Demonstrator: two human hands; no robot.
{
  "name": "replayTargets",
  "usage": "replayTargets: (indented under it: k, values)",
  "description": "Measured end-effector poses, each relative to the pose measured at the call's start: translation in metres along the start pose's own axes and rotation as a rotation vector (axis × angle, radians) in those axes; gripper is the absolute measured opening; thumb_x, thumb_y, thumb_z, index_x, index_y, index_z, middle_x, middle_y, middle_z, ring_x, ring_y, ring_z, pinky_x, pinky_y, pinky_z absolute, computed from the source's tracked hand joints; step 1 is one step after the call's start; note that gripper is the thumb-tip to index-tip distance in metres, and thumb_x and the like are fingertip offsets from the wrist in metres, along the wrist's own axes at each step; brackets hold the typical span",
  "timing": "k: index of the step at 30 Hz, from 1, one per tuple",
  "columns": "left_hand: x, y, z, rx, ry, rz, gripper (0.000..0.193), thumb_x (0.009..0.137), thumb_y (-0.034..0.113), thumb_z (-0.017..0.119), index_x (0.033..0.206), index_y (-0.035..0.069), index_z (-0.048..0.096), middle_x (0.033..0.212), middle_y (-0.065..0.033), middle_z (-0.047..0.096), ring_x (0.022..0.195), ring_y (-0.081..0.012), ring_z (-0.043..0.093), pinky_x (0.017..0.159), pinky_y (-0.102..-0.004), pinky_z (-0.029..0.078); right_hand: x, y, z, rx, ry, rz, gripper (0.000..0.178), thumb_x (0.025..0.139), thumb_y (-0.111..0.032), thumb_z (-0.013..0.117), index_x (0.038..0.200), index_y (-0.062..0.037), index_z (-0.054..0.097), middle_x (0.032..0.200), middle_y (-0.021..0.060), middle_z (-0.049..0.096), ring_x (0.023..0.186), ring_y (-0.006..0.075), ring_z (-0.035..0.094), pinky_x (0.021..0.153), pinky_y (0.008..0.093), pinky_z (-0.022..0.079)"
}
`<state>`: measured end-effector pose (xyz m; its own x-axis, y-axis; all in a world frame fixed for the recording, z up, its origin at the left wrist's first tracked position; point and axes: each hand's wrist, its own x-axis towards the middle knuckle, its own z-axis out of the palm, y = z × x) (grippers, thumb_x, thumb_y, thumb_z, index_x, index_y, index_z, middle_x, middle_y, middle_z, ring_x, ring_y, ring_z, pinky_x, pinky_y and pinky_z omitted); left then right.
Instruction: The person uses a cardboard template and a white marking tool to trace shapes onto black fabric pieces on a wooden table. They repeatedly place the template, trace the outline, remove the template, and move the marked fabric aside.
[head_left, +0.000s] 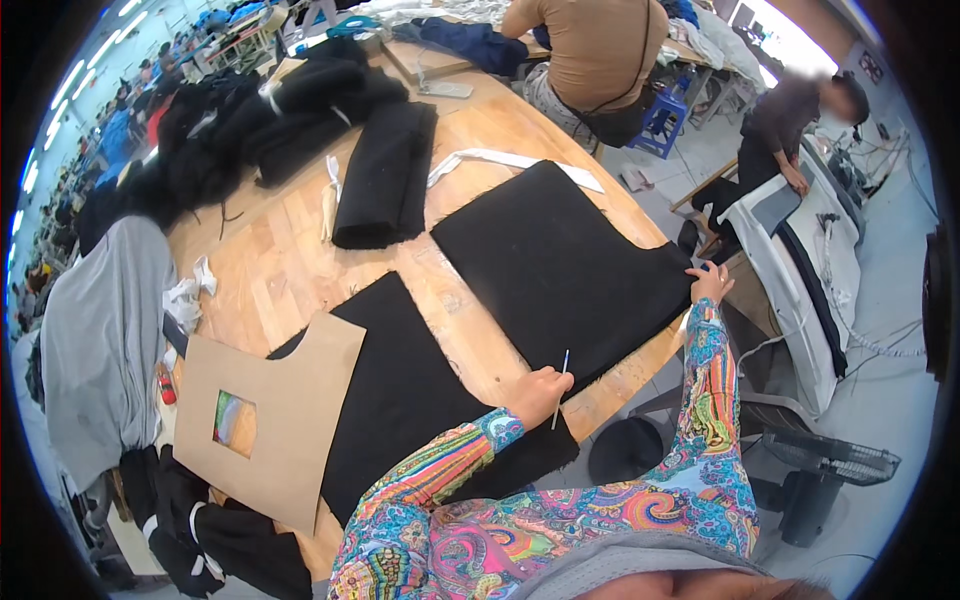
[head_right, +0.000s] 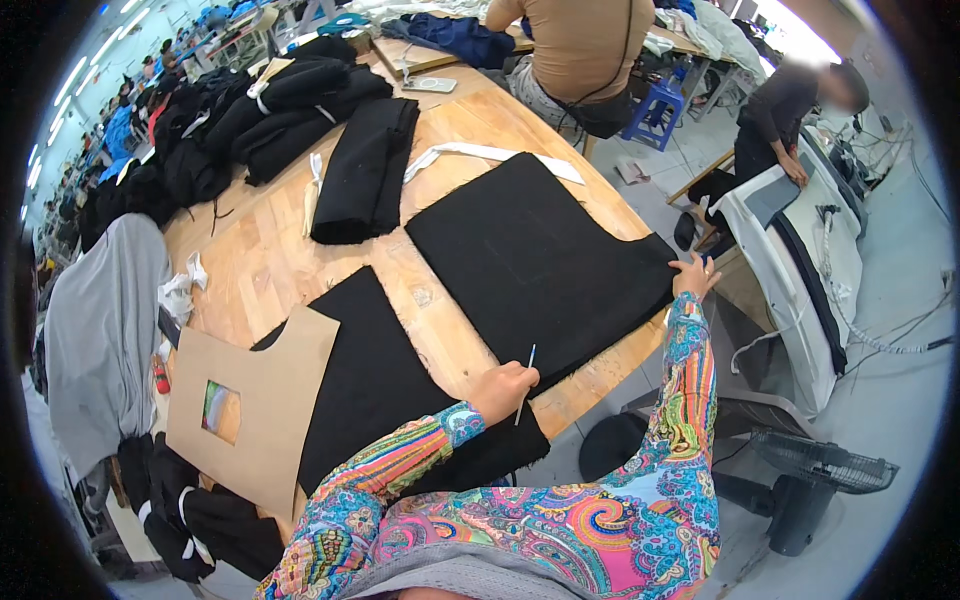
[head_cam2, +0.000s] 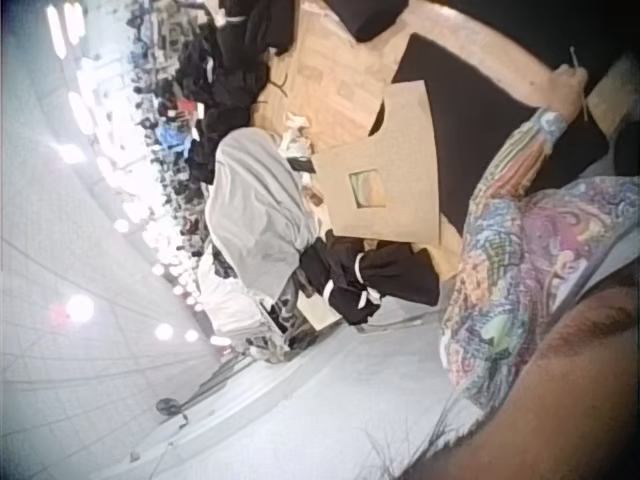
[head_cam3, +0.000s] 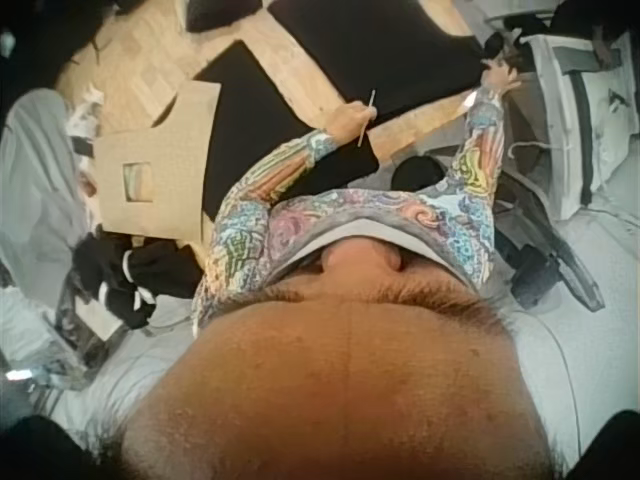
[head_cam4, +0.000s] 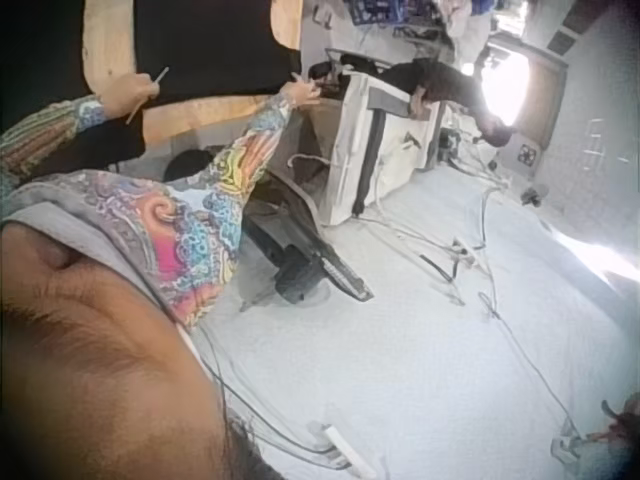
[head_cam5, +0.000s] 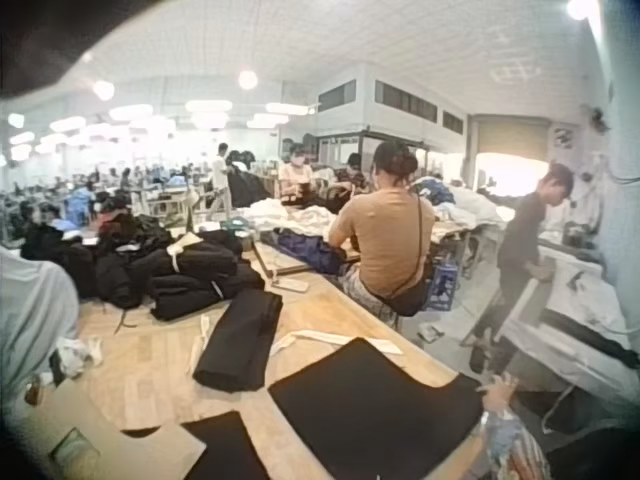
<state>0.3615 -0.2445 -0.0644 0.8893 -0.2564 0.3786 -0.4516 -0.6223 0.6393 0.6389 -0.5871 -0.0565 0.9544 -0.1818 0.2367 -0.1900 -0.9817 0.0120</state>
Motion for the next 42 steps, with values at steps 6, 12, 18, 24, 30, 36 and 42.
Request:
replayTargets:
  k: [6, 12, 18, 24, 30, 36, 42]
  values:
    - [-0.014, 0.005, -0.012, -0.051, -0.071, -0.006, 0.013, 0.076, 0.011, 0.064, 0.081, 0.006, 0.054, 0.082, -0.0111, 0.059, 0.079, -0.0286, 0.059, 0.068, -0.0396, 0.049, 0.004, 0.001, -0.012, -0.131, -0.153, 0.165, 0.049, 0.077, -0.007, 0.056, 0.119, -0.0326, 0.059, 0.143, 0.0007, 0.036, 0.137, 0.0302, 0.021, 0.108, 0.0622, 0.013]
    - [-0.116, 0.006, -0.137, 0.061, 0.568, -0.46, 0.016, 0.078, 0.007, 0.069, 0.088, 0.004, 0.057, 0.103, -0.014, 0.064, 0.094, -0.0274, 0.063, 0.081, -0.0354, 0.05, -0.037, -0.077, -0.047, 0.112, 0.384, -0.406, 0.052, 0.078, -0.014, 0.061, 0.129, -0.0173, 0.05, 0.141, 0.009, 0.037, 0.135, 0.0358, 0.024, 0.106, 0.0576, 0.021]
    - [-0.318, 0.002, -0.225, 0.663, 1.209, -1.078, 0.028, 0.082, 0.011, 0.067, 0.098, 0.004, 0.045, 0.13, -0.0212, 0.047, 0.12, -0.0352, 0.042, 0.102, -0.0429, 0.031, -0.156, -0.255, -0.101, 0.627, 0.314, -0.97, 0.049, 0.076, -0.015, 0.066, 0.123, -0.0111, 0.054, 0.135, 0.0161, 0.042, 0.13, 0.0418, 0.028, 0.107, 0.0486, 0.023]
    - [-0.387, 0.009, -0.241, 0.656, 1.352, -1.329, 0.039, 0.078, 0.012, 0.072, 0.103, 0.001, 0.045, 0.127, -0.0232, 0.047, 0.11, -0.0353, 0.047, 0.095, -0.0409, 0.038, -0.262, -0.41, -0.091, 0.738, -0.11, -1.268, 0.046, 0.074, -0.021, 0.071, 0.117, -0.0092, 0.058, 0.131, 0.0171, 0.045, 0.125, 0.0406, 0.036, 0.104, 0.0459, 0.031]
    - [-0.421, -0.012, -0.242, 0.28, 1.539, -1.289, 0.037, 0.077, 0.005, 0.071, 0.104, 0.001, 0.047, 0.09, -0.0068, 0.053, 0.081, -0.0157, 0.057, 0.07, -0.0284, 0.048, -0.31, -0.428, -0.072, 0.688, -0.357, -1.158, 0.045, 0.072, -0.024, 0.072, 0.114, -0.0107, 0.061, 0.117, 0.0137, 0.052, 0.112, 0.0339, 0.046, 0.097, 0.0428, 0.039]
    - [-0.403, -0.016, -0.249, 0.561, 1.314, -1.353, 0.035, 0.074, 0.007, 0.073, 0.098, 0.001, 0.048, 0.094, -0.0139, 0.056, 0.087, -0.0291, 0.056, 0.078, -0.0369, 0.044, -0.326, -0.396, -0.066, 0.598, -0.059, -1.301, 0.042, 0.073, -0.021, 0.071, 0.112, -0.0087, 0.06, 0.114, 0.012, 0.053, 0.108, 0.0323, 0.049, 0.091, 0.0428, 0.041]
    - [-0.415, -0.024, -0.26, 0.715, 1.185, -1.315, 0.038, 0.07, 0.011, 0.075, 0.091, 0.002, 0.044, 0.093, -0.0188, 0.053, 0.094, -0.0377, 0.051, 0.081, -0.0435, 0.04, -0.43, -0.36, -0.14, 0.814, -0.322, -1.801, 0.031, 0.071, -0.014, 0.07, 0.099, -0.0072, 0.061, 0.109, 0.0103, 0.054, 0.104, 0.0293, 0.052, 0.092, 0.0428, 0.039]
